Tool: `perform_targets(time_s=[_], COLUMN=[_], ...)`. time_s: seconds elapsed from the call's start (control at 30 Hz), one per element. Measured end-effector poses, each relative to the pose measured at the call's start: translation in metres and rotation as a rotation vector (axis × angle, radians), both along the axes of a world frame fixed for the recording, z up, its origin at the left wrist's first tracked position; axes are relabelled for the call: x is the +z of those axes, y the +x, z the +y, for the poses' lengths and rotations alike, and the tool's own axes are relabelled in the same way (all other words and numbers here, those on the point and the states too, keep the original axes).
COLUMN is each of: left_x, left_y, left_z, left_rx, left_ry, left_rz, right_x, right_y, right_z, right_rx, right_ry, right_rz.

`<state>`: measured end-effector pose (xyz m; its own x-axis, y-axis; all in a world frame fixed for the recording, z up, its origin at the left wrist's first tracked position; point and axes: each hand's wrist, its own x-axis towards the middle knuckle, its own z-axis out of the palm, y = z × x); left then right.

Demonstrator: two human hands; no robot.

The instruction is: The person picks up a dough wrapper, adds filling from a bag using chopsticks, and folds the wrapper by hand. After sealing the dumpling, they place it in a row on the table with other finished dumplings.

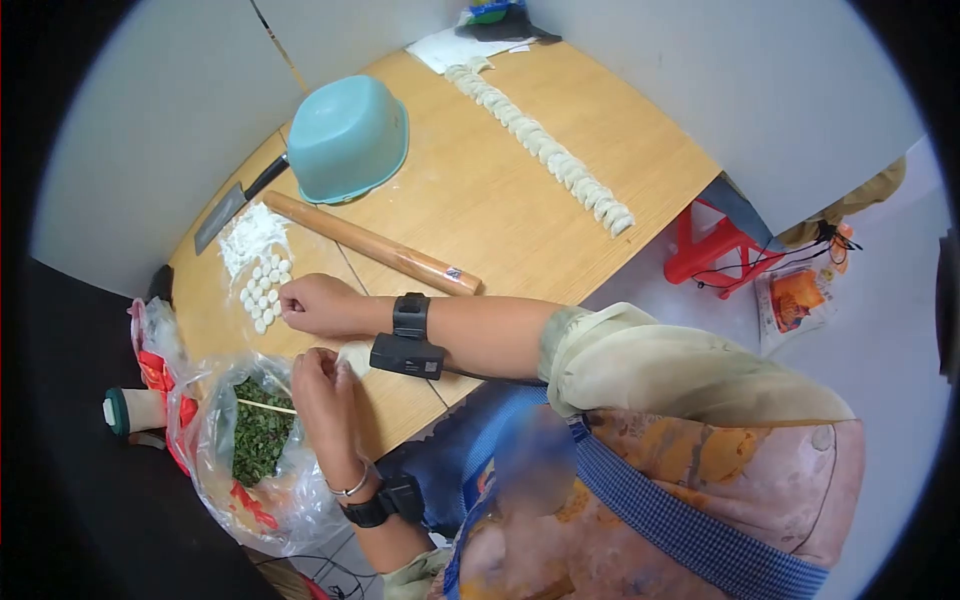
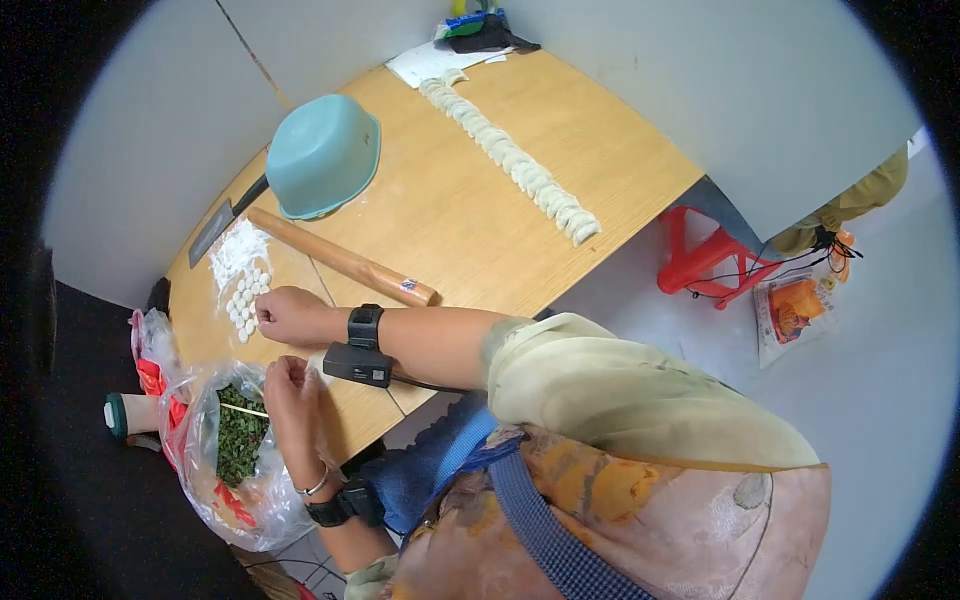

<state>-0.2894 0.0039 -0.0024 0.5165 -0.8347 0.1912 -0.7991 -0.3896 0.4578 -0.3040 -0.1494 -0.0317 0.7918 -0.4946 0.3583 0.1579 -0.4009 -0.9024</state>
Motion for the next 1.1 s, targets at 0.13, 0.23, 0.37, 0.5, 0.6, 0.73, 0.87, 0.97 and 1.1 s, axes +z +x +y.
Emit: perform_targets(time_s=[0.13, 0.23, 0.37, 0.5, 0.6, 0.73, 0.87, 0.97, 1.1], left_x=[-0.002, -0.002, 0.0, 0.006, 0.004, 0.009, -0.004, -0.001, -0.004], left_y=[-0.002, -0.004, -0.009, -0.014, -0.007, -0.001, 0.014, 0.016, 0.022], left_z=[0.003, 0.002, 0.001, 0.005, 0.01, 0.008, 0.008, 0.009, 0.01], left_rx=[-0.037, 0.016, 0.027, 0.012, 0.075, 0.23, 0.192, 0.252, 0.262], left_ry=[-0.059, -0.052, -0.041, -0.081, -0.158, -0.31, -0.572, -0.554, -0.599], left_rz=[-0.032, 0.04, 0.001, -0.109, -0.05, 0.166, 0.519, 0.564, 0.533], right_x=[0.002, 0.004, 0.005, 0.004, -0.003, -0.004, 0.005, 0.009, 0.013], right_y=[-0.002, -0.005, -0.008, -0.009, -0.005, -0.004, -0.004, -0.005, -0.009], right_z=[0.002, 0.002, -0.002, -0.001, -0.003, -0.004, -0.011, -0.013, -0.011], right_rx=[-0.034, -0.032, 0.0, 0.009, 0.02, 0.398, 0.58, 0.696, 0.746], right_ry=[-0.032, -0.061, -0.038, -0.025, -0.007, 0.618, 0.659, 0.559, 0.438], right_rz=[-0.021, 0.0, 0.05, 0.034, -0.053, -0.013, 0.143, 0.183, 0.212])
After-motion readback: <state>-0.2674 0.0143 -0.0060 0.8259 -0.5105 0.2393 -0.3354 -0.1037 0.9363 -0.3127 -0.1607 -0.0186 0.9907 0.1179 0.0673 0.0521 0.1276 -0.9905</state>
